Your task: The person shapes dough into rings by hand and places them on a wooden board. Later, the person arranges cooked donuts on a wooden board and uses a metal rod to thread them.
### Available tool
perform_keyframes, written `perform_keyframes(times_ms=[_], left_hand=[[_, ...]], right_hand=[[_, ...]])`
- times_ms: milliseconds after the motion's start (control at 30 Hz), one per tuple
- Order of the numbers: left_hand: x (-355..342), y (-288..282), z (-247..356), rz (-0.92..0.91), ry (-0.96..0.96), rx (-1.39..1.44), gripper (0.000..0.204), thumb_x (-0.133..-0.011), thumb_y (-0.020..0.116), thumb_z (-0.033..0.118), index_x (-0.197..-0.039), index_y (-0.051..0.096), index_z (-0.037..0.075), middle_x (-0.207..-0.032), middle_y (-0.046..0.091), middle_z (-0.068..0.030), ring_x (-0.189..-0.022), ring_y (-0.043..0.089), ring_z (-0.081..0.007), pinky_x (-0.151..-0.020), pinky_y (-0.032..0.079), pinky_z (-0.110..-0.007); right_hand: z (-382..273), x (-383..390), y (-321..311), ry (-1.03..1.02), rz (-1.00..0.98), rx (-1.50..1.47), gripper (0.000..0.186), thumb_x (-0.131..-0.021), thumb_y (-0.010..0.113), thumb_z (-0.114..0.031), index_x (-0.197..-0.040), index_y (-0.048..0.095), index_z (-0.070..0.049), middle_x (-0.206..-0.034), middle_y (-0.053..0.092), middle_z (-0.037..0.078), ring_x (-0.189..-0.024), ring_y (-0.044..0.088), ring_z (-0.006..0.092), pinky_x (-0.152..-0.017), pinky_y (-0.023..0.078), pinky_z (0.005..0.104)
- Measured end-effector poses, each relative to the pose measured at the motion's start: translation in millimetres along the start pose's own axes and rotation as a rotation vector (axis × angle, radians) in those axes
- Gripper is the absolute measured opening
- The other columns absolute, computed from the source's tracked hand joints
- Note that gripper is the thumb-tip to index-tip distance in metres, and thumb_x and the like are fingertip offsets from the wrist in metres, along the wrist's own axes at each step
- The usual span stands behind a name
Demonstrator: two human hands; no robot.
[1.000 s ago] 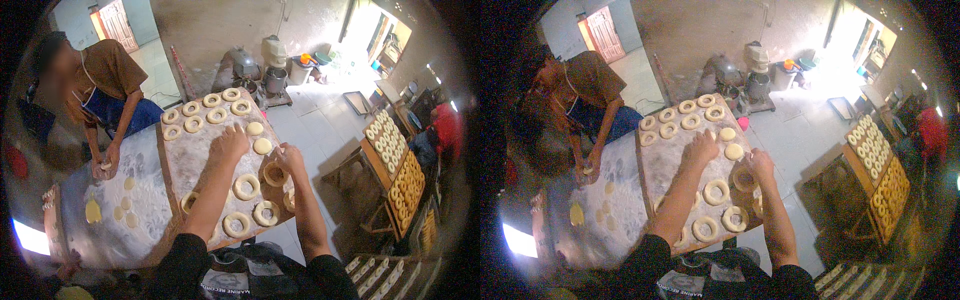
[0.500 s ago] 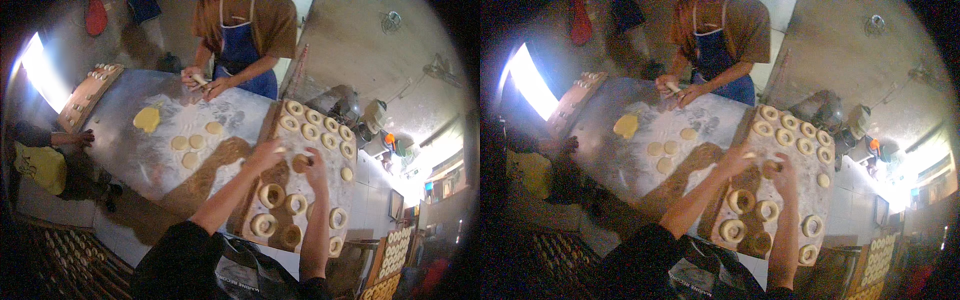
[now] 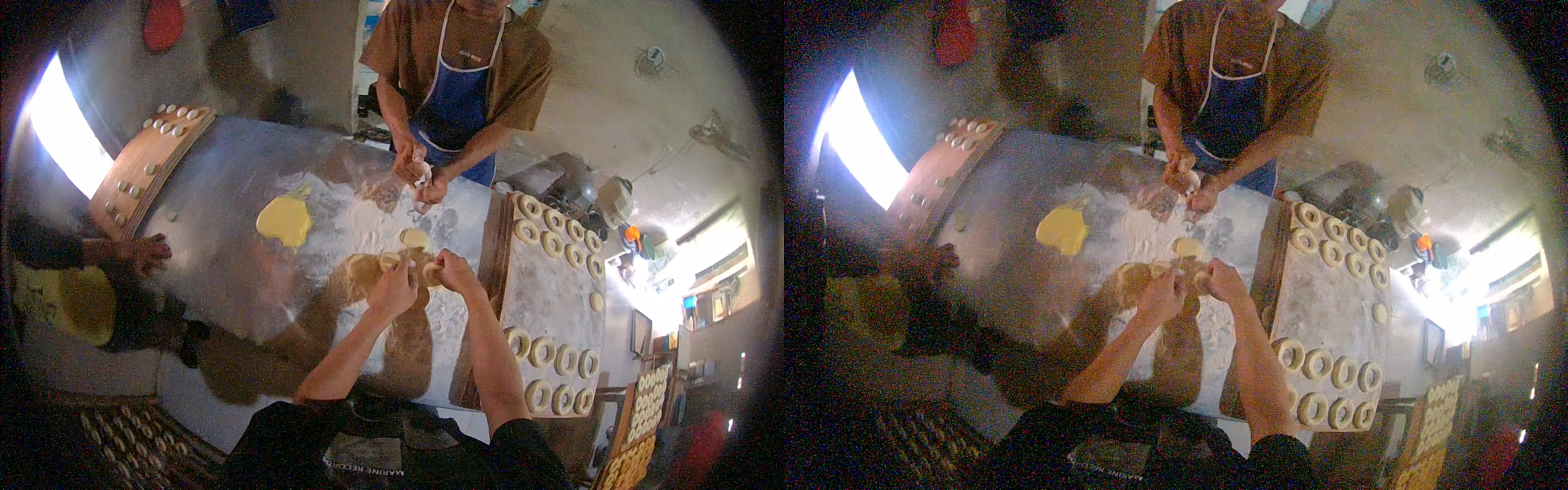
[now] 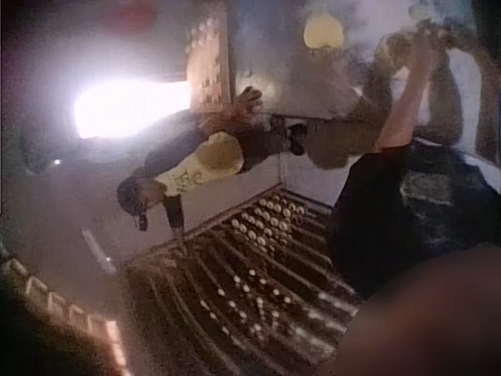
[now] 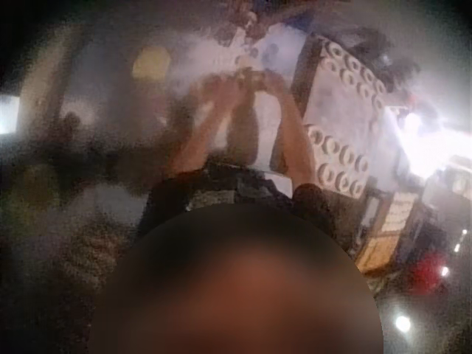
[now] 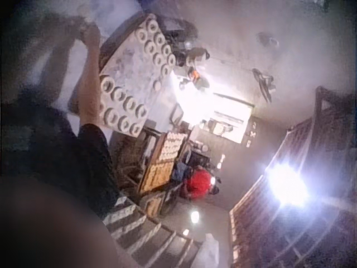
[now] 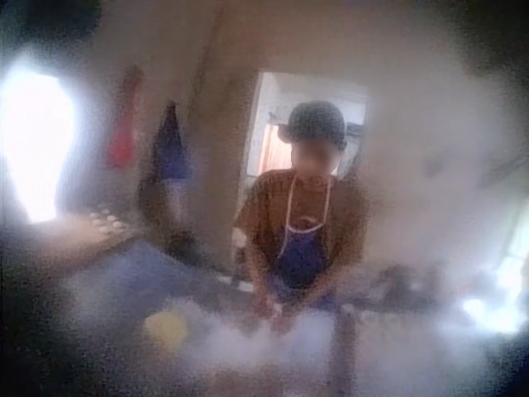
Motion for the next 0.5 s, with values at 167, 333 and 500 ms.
perform_keyframes(times_ms=[167,333,500], left_hand=[[-7.4,-0.6,-14.6,0.006,0.299,0.279,0.039,-0.084,0.067,0.019,-0.115,0.057,-0.002,-0.09,0.067,-0.0181,-0.082,0.067,-0.0305,-0.074,0.053,-0.038],[11.1,-37.3,22.8,-0.232,0.114,0.6,0.032,-0.081,0.071,0.013,-0.108,0.062,-0.003,-0.09,0.068,-0.01,-0.08,0.065,-0.013,-0.071,0.052,-0.028],[8.6,-48.4,35.5,-0.232,0.269,0.439,0.033,-0.078,0.072,0.01,-0.107,0.061,-0.002,-0.089,0.067,-0.0098,-0.079,0.064,-0.0166,-0.071,0.051,-0.032]], right_hand=[[-30.1,37.1,-40.5,0.01,-0.099,-0.672,0.041,-0.08,0.07,-0.013,-0.112,0.044,-0.008,-0.092,0.064,0.012,-0.086,0.061,0.0204,-0.074,0.049,0.0353],[-60.7,66.8,-62.7,-0.029,-0.018,-1.0,0.05,-0.079,0.068,-0.004,-0.117,0.036,-0.01,-0.094,0.064,0.015,-0.084,0.061,0.02,-0.07,0.05,0.0361],[-70.5,57.2,-44.2,-0.01,0.458,-0.513,0.049,-0.076,0.068,-0.001,-0.117,0.042,-0.01,-0.103,0.058,0.013,-0.093,0.059,0.0201,-0.075,0.05,0.0364]])
Point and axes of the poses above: each hand's wrist, its own x-axis away from the middle knuckle, its own y-axis out of the palm, z = x × y, the point moved 3 cm from there along -x, towards the middle knuckle
